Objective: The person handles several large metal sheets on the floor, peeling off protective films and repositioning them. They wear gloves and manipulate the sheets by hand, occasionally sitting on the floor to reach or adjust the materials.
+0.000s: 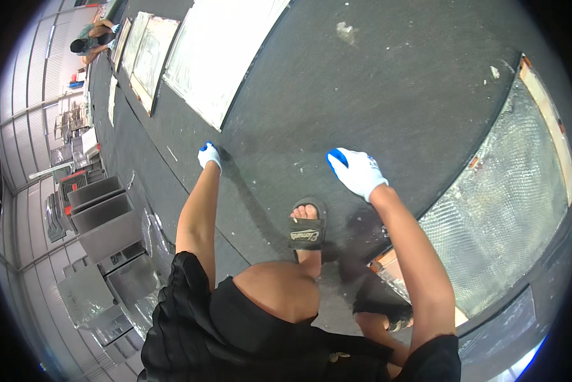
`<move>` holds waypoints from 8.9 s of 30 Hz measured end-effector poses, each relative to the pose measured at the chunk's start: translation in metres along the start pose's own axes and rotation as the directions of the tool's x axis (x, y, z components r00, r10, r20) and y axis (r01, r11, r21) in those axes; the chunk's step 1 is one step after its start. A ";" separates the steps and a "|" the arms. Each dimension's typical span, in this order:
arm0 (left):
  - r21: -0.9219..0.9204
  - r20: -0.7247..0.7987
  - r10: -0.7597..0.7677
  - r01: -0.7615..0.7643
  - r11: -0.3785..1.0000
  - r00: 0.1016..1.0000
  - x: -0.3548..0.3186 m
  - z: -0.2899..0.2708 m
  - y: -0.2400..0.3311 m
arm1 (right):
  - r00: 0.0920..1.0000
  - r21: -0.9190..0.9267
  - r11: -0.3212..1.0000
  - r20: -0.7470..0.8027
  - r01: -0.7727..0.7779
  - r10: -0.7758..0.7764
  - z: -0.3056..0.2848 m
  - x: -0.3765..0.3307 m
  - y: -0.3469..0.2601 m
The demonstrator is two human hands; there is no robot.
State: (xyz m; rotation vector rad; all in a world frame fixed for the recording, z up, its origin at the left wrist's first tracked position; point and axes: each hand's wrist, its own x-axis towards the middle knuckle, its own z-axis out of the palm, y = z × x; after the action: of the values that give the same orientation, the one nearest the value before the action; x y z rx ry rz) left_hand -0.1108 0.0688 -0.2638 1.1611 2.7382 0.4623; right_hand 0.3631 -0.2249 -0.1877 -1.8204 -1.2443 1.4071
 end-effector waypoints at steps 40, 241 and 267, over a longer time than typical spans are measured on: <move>-0.383 0.491 0.416 -0.240 0.892 0.765 -0.097 0.047 0.057 | 0.092 -0.547 0.792 -0.834 -0.271 -0.544 -0.177 -0.062 0.136; -0.616 0.456 0.857 -0.609 0.500 0.242 -0.520 -0.182 0.162 | 0.065 0.735 0.659 -0.658 -0.162 0.750 -0.200 -0.512 0.181; -0.664 0.522 0.777 -0.405 0.629 0.352 -0.525 -0.168 0.158 | -0.031 0.573 0.808 -0.818 -0.135 0.575 -0.183 -0.495 0.206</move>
State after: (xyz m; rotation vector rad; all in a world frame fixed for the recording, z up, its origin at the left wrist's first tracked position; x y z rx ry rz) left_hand 0.3216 -0.2436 -0.0523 1.7045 1.2627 0.4333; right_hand 0.5869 -0.7316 -0.0708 -2.1672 0.3082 0.1129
